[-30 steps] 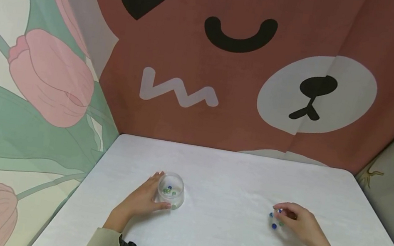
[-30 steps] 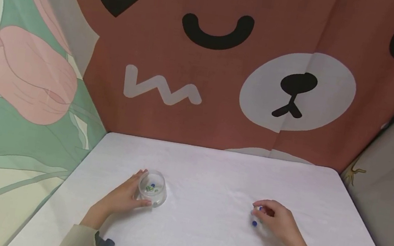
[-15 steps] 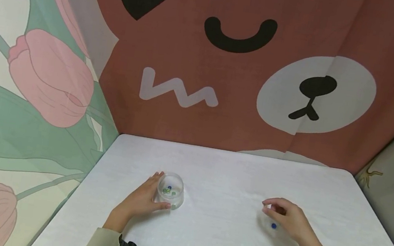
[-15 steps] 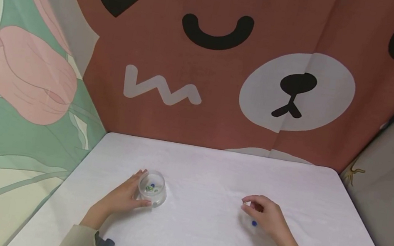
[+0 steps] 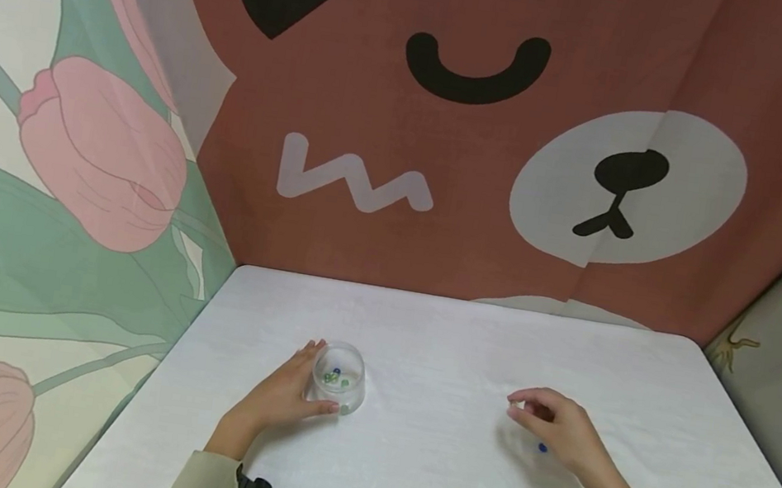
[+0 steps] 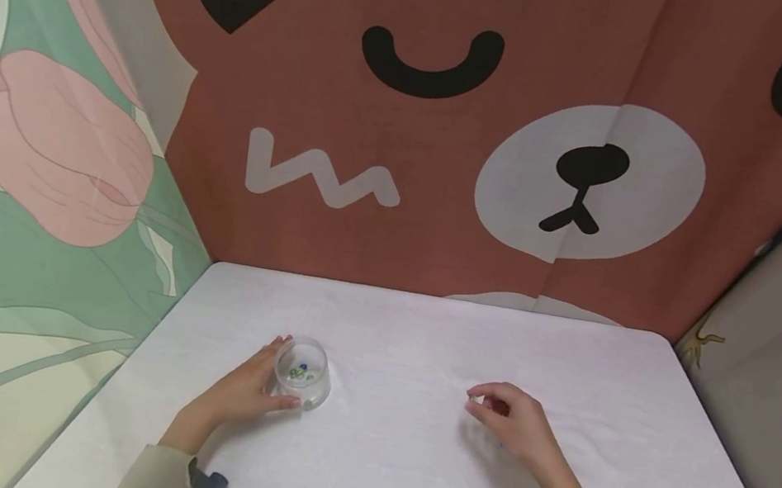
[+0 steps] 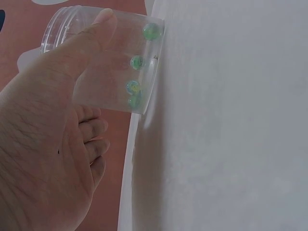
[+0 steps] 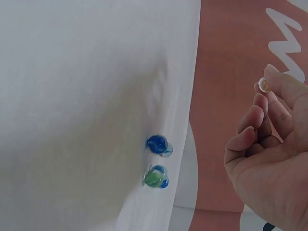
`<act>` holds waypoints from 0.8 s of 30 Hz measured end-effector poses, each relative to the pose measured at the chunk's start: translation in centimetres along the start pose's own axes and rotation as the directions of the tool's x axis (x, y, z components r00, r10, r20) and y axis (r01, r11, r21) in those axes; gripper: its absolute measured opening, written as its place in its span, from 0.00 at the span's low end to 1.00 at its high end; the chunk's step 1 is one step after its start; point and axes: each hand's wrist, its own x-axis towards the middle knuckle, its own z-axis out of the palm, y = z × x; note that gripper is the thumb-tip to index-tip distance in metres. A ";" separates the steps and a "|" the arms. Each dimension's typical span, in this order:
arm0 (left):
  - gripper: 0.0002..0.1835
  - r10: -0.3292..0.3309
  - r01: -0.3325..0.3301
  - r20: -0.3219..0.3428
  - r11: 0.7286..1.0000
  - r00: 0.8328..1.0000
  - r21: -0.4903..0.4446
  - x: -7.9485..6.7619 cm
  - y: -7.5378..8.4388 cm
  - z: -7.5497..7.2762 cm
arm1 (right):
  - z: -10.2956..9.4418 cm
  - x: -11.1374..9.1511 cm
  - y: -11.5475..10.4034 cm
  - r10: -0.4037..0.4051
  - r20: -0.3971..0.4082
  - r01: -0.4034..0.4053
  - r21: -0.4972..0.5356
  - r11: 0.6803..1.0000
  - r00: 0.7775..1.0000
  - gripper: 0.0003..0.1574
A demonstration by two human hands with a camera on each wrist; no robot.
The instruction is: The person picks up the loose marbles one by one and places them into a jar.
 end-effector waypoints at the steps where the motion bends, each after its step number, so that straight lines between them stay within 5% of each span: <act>1: 0.64 -0.001 0.001 0.002 1.000 1.000 0.000 0.0 0.0 0.0 | 0.1 0.0 0.0 -0.001 -0.004 0.001 0.003 1.000 1.000 0.17; 24: 0.63 -0.022 0.022 0.000 1.000 1.000 -0.001 -0.1 0.4 -0.1 | 2.7 1.6 -1.6 -0.094 -0.002 0.094 0.092 0.991 0.996 0.11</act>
